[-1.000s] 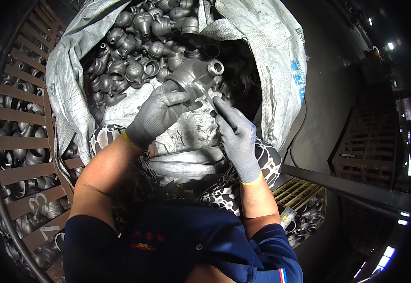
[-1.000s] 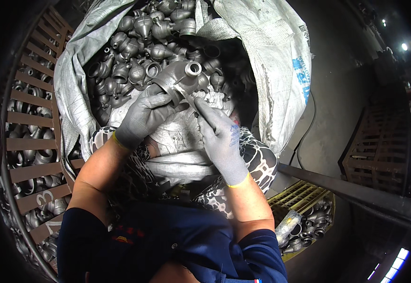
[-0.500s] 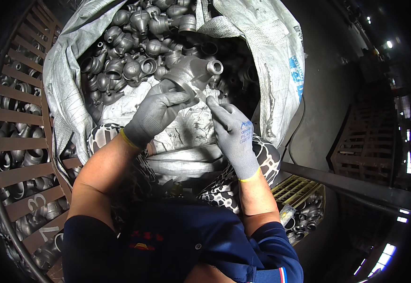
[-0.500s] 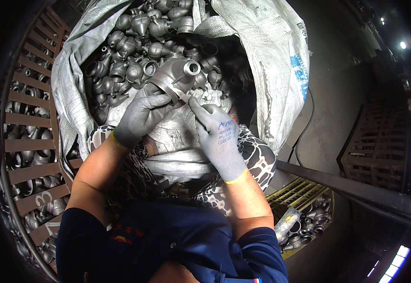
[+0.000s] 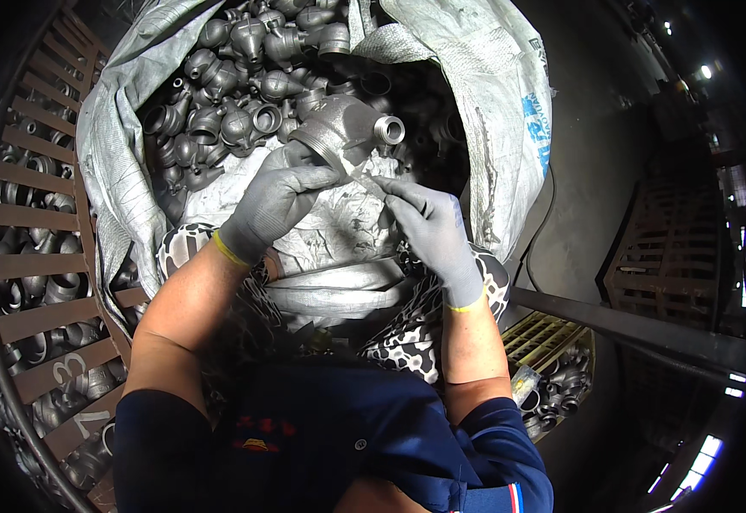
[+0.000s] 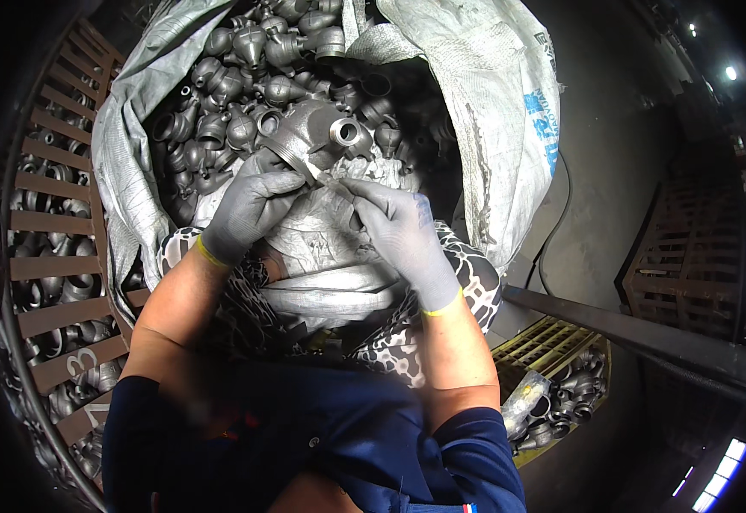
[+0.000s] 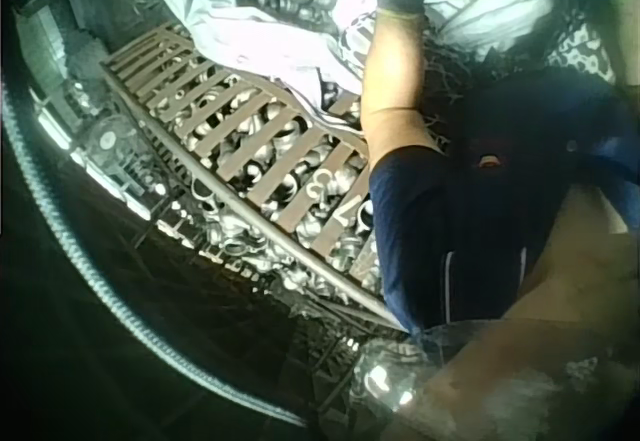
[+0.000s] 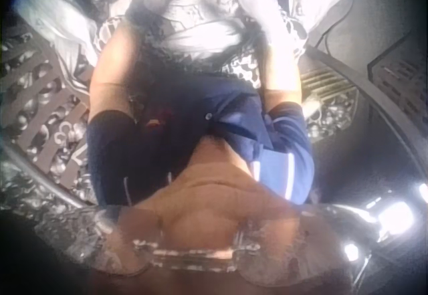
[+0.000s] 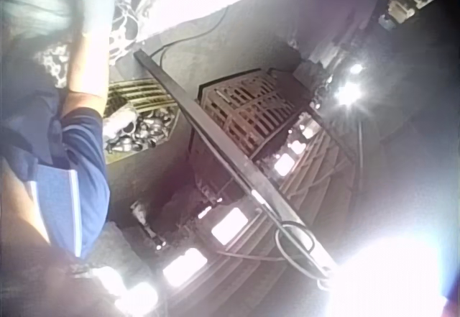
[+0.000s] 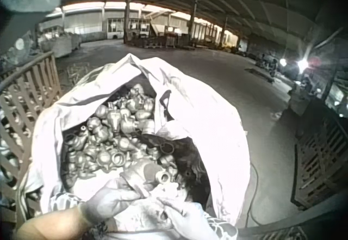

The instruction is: Using a small tool to scrape or clean residues from metal pipe fittings in a large collection bag.

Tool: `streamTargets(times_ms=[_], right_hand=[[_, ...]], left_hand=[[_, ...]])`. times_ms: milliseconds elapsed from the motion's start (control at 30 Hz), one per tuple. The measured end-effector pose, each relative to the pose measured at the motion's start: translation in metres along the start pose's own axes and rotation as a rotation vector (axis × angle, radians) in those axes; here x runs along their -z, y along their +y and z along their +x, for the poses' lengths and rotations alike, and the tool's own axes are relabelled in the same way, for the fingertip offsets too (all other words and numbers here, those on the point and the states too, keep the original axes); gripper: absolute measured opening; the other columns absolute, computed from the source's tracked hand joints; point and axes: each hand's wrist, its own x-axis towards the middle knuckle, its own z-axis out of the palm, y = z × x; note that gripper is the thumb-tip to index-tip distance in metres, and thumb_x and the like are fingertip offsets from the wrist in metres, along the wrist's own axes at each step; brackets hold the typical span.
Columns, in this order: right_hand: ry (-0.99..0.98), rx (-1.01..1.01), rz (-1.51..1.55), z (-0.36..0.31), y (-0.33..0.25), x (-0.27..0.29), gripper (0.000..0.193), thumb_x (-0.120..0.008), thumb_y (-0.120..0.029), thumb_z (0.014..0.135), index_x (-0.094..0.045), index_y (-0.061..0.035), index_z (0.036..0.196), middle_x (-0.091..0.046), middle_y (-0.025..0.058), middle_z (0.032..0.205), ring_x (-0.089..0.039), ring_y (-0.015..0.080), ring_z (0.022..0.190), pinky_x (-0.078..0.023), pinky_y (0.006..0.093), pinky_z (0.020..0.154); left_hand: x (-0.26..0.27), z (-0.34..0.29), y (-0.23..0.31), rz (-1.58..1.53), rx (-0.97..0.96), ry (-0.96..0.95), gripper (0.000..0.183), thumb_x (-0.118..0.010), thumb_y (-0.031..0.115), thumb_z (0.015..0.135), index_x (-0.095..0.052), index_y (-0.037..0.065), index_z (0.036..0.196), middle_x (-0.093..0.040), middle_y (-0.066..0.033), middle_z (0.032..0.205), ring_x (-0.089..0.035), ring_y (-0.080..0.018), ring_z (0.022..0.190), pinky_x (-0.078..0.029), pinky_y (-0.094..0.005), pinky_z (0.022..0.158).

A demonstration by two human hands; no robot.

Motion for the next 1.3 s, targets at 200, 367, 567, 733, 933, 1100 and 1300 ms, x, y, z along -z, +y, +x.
streamTargets(times_ms=[200, 367, 567, 733, 933, 1100, 1300], right_hand=[[-0.227, -0.210, 0.254, 0.009, 0.003, 0.015, 0.029, -0.053, -0.002, 0.091, -0.065, 0.0023, 0.117, -0.063, 0.0013, 0.075, -0.055, 0.0038, 0.067, -0.044, 0.0192, 0.061], [-0.053, -0.223, 0.144, -0.002, 0.008, 0.008, 0.033, -0.054, 0.001, 0.089, -0.064, 0.0005, 0.120, -0.068, 0.0050, 0.086, -0.056, 0.0056, 0.069, -0.045, 0.0209, 0.065], [0.198, 0.261, -0.135, 0.000, 0.009, -0.005, 0.034, -0.057, -0.002, 0.085, -0.067, -0.0074, 0.116, -0.068, 0.0142, 0.089, -0.066, 0.0263, 0.083, -0.050, 0.0323, 0.074], [0.204, 0.252, -0.280, -0.004, 0.010, -0.012, 0.036, -0.058, -0.005, 0.084, -0.066, -0.0139, 0.118, -0.064, 0.0127, 0.085, -0.064, 0.0291, 0.079, -0.050, 0.0353, 0.070], [0.137, 0.175, -0.447, -0.008, -0.008, -0.015, 0.042, -0.060, 0.003, 0.080, -0.066, -0.0117, 0.119, -0.062, 0.0145, 0.085, -0.063, 0.0246, 0.076, -0.049, 0.0308, 0.070], [0.096, 0.228, -0.362, -0.004, 0.000, -0.007, 0.043, -0.059, 0.003, 0.080, -0.066, -0.0126, 0.120, -0.061, 0.0146, 0.083, -0.060, 0.0272, 0.071, -0.047, 0.0326, 0.067], [0.018, 0.238, -0.416, -0.002, -0.005, 0.002, 0.041, -0.058, 0.003, 0.082, -0.066, -0.0113, 0.120, -0.063, 0.0142, 0.085, -0.061, 0.0242, 0.072, -0.048, 0.0303, 0.068]], left_hand=[[-0.006, 0.003, -0.006, -0.271, 0.145, 0.004, 0.040, -0.047, -0.003, 0.090, -0.048, -0.006, 0.130, -0.056, -0.0129, 0.128, -0.053, -0.0188, 0.119, -0.040, -0.0334, 0.103], [-0.012, -0.001, -0.008, -0.029, -0.069, 0.229, 0.038, -0.052, -0.011, 0.071, -0.069, -0.001, 0.104, -0.064, -0.0189, 0.112, -0.060, -0.0319, 0.108, -0.046, -0.0359, 0.096], [-0.006, 0.006, 0.023, 0.128, -0.138, 0.100, 0.039, -0.052, -0.010, 0.072, -0.069, 0.000, 0.106, -0.062, -0.0197, 0.116, -0.059, -0.0324, 0.111, -0.046, -0.0360, 0.097], [-0.009, 0.003, 0.011, 0.032, -0.086, 0.089, 0.040, -0.050, -0.011, 0.075, -0.067, 0.000, 0.109, -0.059, -0.0202, 0.120, -0.057, -0.0325, 0.115, -0.046, -0.0366, 0.098], [-0.012, 0.004, 0.018, -0.124, -0.061, 0.065, 0.038, -0.051, -0.006, 0.079, -0.063, -0.004, 0.115, -0.057, -0.0210, 0.123, -0.055, -0.0317, 0.117, -0.046, -0.0370, 0.101], [-0.008, 0.004, 0.019, 0.009, -0.107, 0.055, 0.041, -0.049, -0.007, 0.076, -0.064, -0.004, 0.114, -0.057, -0.0212, 0.123, -0.055, -0.0320, 0.118, -0.046, -0.0374, 0.101], [-0.007, 0.000, 0.011, -0.036, -0.048, 0.079, 0.047, -0.044, -0.007, 0.067, -0.067, -0.002, 0.109, -0.058, -0.0201, 0.122, -0.054, -0.0326, 0.118, -0.044, -0.0367, 0.101]])
